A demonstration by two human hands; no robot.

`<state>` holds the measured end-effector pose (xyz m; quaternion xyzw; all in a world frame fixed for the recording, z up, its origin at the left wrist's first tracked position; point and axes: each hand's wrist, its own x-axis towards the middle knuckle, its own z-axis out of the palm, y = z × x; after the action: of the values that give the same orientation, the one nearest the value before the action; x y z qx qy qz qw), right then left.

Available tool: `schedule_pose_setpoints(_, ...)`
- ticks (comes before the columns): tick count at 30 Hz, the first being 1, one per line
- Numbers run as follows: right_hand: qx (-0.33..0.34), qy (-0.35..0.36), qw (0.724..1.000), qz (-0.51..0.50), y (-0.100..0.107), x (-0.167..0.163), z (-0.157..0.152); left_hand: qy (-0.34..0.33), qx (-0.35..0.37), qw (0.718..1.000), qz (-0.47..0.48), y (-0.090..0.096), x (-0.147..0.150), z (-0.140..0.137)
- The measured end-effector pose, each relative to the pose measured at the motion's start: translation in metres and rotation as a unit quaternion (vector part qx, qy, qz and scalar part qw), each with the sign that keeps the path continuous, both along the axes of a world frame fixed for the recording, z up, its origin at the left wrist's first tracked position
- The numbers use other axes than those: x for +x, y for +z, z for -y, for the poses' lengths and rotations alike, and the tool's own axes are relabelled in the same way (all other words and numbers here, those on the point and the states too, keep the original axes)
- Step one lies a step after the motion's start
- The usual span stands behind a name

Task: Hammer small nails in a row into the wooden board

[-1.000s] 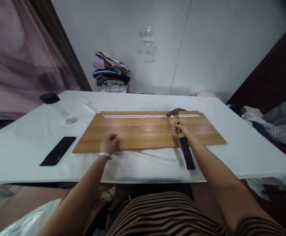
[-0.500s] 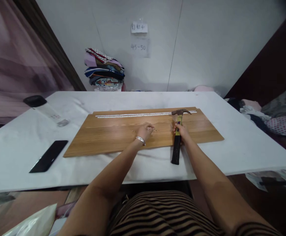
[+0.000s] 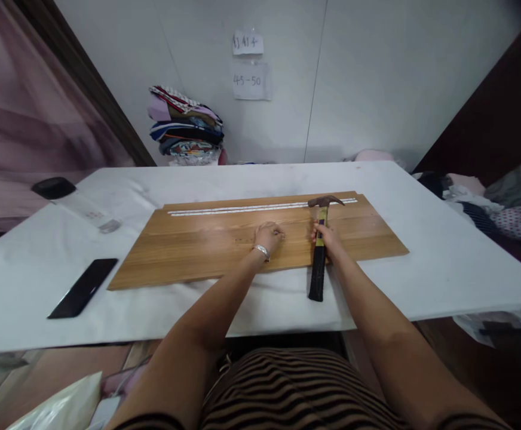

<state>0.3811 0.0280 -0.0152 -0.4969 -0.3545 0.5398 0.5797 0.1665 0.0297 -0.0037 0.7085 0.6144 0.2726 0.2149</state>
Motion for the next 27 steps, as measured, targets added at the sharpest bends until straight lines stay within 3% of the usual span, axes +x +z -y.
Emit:
schedule_pose_setpoints(9,0.001,0.008,1.0,0.007,0.0,0.0,0.0,-0.042,0.013,0.996,-0.079,0.013,0.006,0.004)
schedule_pose_setpoints(19,-0.003,0.006,1.0,0.028,0.002,0.002,0.001,-0.042,0.012,0.997,-0.066,0.006,0.011,0.008)
schedule_pose_setpoints(23,-0.001,0.005,1.0,0.029,0.001,0.002,-0.001,-0.013,0.037,0.999,-0.028,0.011,-0.013,0.006)
schedule_pose_setpoints(27,-0.004,0.0,1.0,0.028,0.001,0.001,0.0,0.084,0.053,0.994,-0.052,0.019,-0.07,0.008)
